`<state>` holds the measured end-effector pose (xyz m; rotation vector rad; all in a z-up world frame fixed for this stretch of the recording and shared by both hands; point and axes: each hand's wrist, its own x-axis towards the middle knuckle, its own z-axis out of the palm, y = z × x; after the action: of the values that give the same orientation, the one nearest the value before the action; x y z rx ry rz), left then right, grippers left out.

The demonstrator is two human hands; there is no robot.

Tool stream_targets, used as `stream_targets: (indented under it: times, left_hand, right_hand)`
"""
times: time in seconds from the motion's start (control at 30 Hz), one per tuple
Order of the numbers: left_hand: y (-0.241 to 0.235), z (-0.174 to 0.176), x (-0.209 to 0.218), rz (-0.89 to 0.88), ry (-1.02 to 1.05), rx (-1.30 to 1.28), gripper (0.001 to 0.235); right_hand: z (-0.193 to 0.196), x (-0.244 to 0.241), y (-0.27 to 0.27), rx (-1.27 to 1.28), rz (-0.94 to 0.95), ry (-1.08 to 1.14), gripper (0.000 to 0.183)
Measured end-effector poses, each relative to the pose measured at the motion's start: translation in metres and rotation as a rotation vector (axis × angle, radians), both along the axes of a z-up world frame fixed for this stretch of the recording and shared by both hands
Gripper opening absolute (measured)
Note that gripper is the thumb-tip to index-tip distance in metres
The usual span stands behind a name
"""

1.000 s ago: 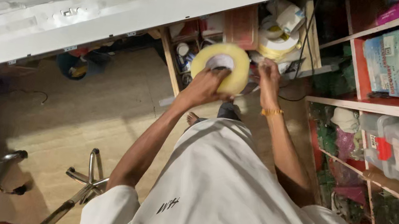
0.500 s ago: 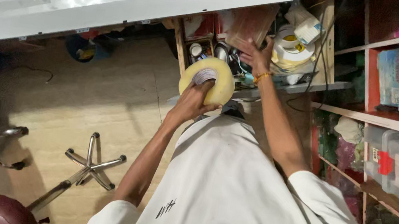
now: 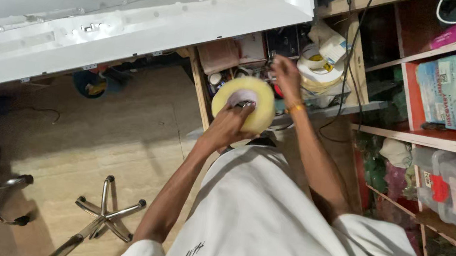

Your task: The person wipes the interior of a white rectangular fixture with a blue cloth, then handles a wooden ruler and a black remote control. The person also picks up and compares two metal LED light strips.

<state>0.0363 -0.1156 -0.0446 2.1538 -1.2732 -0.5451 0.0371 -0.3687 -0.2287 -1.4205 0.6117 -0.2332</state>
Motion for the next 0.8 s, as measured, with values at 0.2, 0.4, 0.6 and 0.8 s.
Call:
stream_targets:
  times: [0.2,0.4,0.6,0.8]
  left_hand:
    - [-0.091,-0.055,0.040,-0.217,-0.246,-0.099,0.083]
    - [-0.138,-0.114,0.083,-0.286,-0.309,-0.021,0.075]
    - [-0.122,-0.119,0.061,-0.014,-0.646,0.067,0.084]
    - [-0.100,-0.096,0.007,0.017,-0.204,0.145,0.048]
  right_hand:
    - [0.057,-0.075,-0.038,0.260,-0.111,0.284,0.063]
    - [0.050,-0.051,-0.052,-0.063,-0.091,0.111,0.055]
    - [-0.006,-0.036,-0.037,0.263,-0.248,-0.059,0.062]
    - [-0.027,0.036,-0.054,0.366,-0.287,-0.072,0.070]
